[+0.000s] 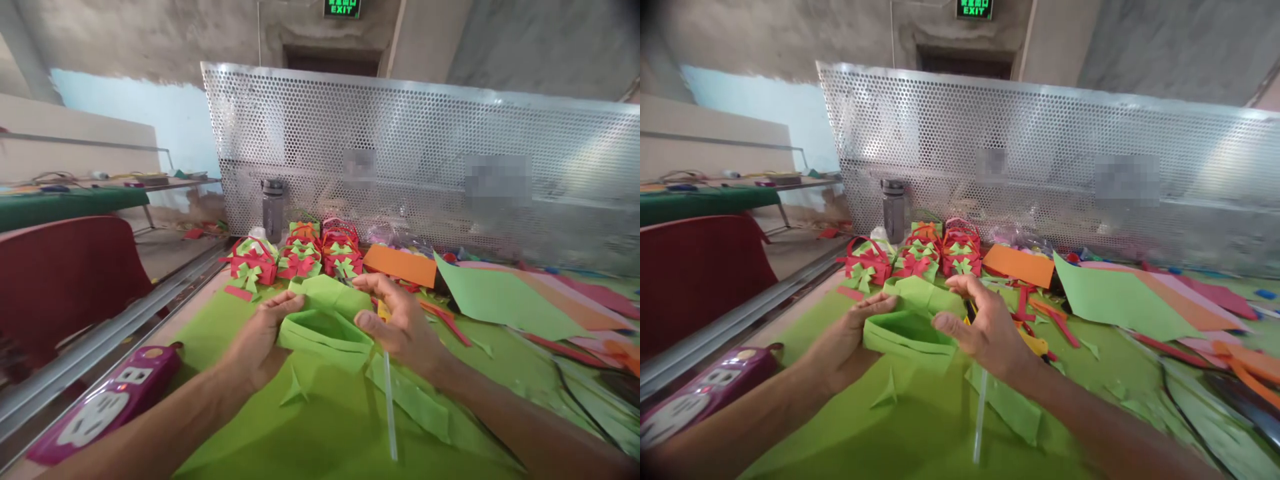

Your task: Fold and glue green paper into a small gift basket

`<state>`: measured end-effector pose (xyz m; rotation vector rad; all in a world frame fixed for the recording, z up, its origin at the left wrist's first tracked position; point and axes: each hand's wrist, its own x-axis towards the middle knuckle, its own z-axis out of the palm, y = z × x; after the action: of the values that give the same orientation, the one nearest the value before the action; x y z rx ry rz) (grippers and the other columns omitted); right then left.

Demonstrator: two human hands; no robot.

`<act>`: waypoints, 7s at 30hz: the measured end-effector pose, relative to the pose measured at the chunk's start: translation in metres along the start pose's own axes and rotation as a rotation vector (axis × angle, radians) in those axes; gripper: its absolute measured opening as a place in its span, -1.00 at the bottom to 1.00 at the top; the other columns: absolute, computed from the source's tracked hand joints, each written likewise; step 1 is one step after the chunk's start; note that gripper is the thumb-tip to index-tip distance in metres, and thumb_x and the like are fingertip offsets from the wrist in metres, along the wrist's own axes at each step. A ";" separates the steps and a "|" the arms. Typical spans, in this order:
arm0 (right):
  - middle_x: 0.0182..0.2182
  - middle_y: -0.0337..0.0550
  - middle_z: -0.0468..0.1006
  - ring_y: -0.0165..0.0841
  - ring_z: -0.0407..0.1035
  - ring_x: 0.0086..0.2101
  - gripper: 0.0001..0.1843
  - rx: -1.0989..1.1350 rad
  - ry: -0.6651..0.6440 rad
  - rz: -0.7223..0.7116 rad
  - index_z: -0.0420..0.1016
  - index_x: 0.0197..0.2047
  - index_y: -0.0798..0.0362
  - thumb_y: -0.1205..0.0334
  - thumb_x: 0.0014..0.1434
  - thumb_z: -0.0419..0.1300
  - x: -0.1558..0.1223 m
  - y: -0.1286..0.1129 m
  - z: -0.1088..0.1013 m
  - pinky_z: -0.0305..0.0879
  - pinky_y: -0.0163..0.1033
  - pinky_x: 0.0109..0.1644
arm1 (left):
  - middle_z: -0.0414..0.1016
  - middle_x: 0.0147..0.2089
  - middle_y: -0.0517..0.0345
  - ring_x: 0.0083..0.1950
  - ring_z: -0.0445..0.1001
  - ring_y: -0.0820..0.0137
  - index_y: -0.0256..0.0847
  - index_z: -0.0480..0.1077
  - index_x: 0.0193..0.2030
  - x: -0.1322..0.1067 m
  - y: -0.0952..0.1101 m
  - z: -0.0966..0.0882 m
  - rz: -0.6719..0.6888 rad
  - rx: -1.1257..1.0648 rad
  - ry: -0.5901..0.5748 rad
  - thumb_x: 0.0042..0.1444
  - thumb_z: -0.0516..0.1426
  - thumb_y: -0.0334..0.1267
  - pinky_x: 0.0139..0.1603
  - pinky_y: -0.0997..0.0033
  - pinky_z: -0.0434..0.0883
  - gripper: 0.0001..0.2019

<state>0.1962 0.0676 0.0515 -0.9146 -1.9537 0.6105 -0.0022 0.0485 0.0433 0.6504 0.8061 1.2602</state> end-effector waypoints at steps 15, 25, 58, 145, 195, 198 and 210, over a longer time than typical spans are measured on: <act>-0.35 -0.22 0.35 -0.40 0.30 -0.37 -0.74 0.128 0.185 0.043 0.22 -0.33 0.00 0.02 0.09 0.17 -0.003 0.002 0.012 0.26 -0.27 -0.30 | 0.51 -0.47 0.16 -0.52 0.50 0.43 -0.26 0.33 -0.37 0.007 0.005 0.001 0.038 -0.195 0.176 0.11 0.02 -0.45 -0.50 0.46 0.47 -0.90; -0.66 -0.37 0.23 -0.50 0.08 -0.62 -0.78 -0.109 -0.213 0.155 0.43 -0.33 0.04 0.08 0.15 0.09 -0.009 -0.010 0.013 0.00 -0.37 -0.57 | 0.50 -0.44 0.19 -0.51 0.49 0.44 -0.26 0.33 -0.35 0.006 0.004 0.003 0.054 -0.173 0.204 0.09 0.05 -0.46 -0.50 0.47 0.46 -0.93; -0.60 -0.31 0.35 -0.47 0.18 -0.54 -0.82 -0.323 -0.264 0.086 0.41 -0.49 0.08 0.19 0.10 0.15 0.014 -0.003 -0.015 0.04 -0.35 -0.48 | 0.45 -0.02 -0.03 -0.10 0.44 0.20 -0.21 0.41 -0.08 -0.003 -0.010 0.000 0.167 0.079 -0.206 0.11 0.10 -0.20 -0.22 0.13 0.49 -0.75; -0.62 -0.34 0.23 -0.48 0.07 -0.56 -0.76 0.269 0.100 0.362 0.31 -0.56 0.10 0.14 -0.11 0.26 0.003 -0.002 0.010 -0.02 -0.31 -0.47 | 0.57 -0.30 0.07 -0.32 0.53 0.36 -0.28 0.48 -0.33 -0.002 -0.009 -0.001 0.300 0.090 -0.086 -0.08 0.28 -0.21 -0.37 0.41 0.54 -0.80; -0.56 -0.33 0.26 -0.47 0.15 -0.53 -0.76 0.244 0.236 0.109 0.25 -0.58 0.04 0.18 -0.06 0.24 0.010 0.015 0.007 0.11 -0.33 -0.45 | 0.44 -0.49 0.34 -0.44 0.43 0.52 -0.21 0.34 -0.43 0.007 -0.001 -0.006 0.426 0.166 0.061 -0.21 0.32 -0.37 -0.31 0.39 0.49 -0.77; -0.61 -0.33 0.27 -0.47 0.16 -0.55 -0.76 0.279 0.240 0.171 0.26 -0.60 0.05 0.19 -0.09 0.25 0.012 0.016 0.007 0.11 -0.32 -0.45 | 0.49 -0.40 0.29 -0.39 0.46 0.48 -0.21 0.34 -0.37 0.007 -0.002 -0.006 0.465 0.238 0.060 -0.18 0.31 -0.36 -0.29 0.40 0.47 -0.75; -0.67 -0.38 0.35 -0.51 0.26 -0.59 -0.67 0.707 0.179 0.384 0.30 -0.62 0.07 0.15 -0.30 0.40 0.017 0.027 0.008 0.28 -0.30 -0.40 | 0.50 -0.40 0.25 -0.31 0.53 0.38 -0.19 0.27 -0.32 -0.006 0.000 0.000 0.590 0.388 -0.050 -0.09 0.26 -0.38 -0.20 0.34 0.44 -0.76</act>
<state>0.1933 0.0975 0.0370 -0.8413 -1.2522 1.2885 -0.0025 0.0430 0.0440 1.2956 0.8565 1.6191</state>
